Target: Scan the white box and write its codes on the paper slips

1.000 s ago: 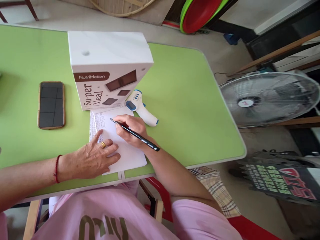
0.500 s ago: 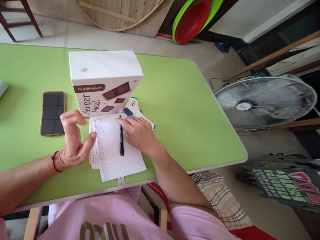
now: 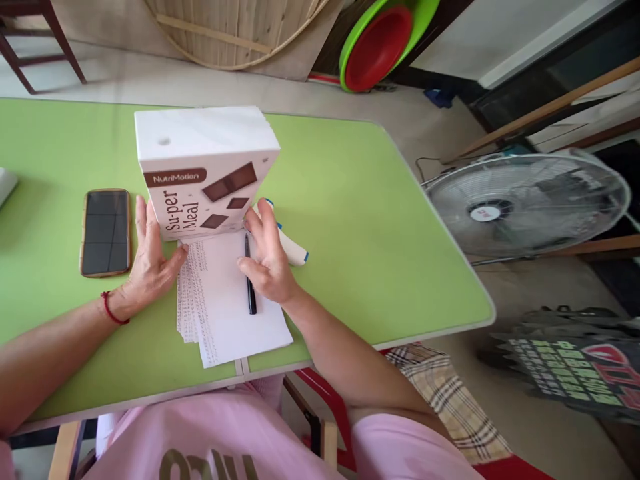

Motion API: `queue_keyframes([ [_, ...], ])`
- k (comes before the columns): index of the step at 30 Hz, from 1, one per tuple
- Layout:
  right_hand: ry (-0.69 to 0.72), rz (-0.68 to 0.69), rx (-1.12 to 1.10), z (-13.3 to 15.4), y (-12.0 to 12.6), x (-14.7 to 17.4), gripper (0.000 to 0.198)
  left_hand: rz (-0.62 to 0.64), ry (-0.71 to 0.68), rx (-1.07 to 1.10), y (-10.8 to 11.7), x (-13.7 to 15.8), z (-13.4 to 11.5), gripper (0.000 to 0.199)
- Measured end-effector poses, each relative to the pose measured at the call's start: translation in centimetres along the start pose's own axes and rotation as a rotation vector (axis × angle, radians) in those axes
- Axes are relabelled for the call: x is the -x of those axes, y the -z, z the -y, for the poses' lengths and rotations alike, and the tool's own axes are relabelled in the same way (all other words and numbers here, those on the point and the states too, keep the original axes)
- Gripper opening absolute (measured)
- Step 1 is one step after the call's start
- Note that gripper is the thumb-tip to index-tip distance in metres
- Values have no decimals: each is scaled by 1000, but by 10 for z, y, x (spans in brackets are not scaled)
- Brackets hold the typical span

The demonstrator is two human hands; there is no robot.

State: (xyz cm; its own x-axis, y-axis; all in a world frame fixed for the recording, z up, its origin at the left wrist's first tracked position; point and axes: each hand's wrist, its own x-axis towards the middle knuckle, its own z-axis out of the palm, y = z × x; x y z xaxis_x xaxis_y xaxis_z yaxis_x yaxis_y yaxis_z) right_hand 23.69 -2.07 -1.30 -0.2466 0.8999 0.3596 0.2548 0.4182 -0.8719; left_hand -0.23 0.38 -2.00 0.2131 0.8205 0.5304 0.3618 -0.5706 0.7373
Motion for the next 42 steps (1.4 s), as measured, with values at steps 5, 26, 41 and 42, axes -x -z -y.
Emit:
queue_keyframes([
  [5,-25,-13,-168,17,3,-2,95,42,-15,-42,6,-3,-15,88],
  [26,-495,67,1066,10,56,-15,37,2,10,188,4,-9,-10,79],
  [41,-273,16,-461,57,4,-1,36,-19,12,181,3,-10,-10,75],
  [42,-317,45,-502,59,-2,2,34,-21,17,170,3,-9,-9,76],
])
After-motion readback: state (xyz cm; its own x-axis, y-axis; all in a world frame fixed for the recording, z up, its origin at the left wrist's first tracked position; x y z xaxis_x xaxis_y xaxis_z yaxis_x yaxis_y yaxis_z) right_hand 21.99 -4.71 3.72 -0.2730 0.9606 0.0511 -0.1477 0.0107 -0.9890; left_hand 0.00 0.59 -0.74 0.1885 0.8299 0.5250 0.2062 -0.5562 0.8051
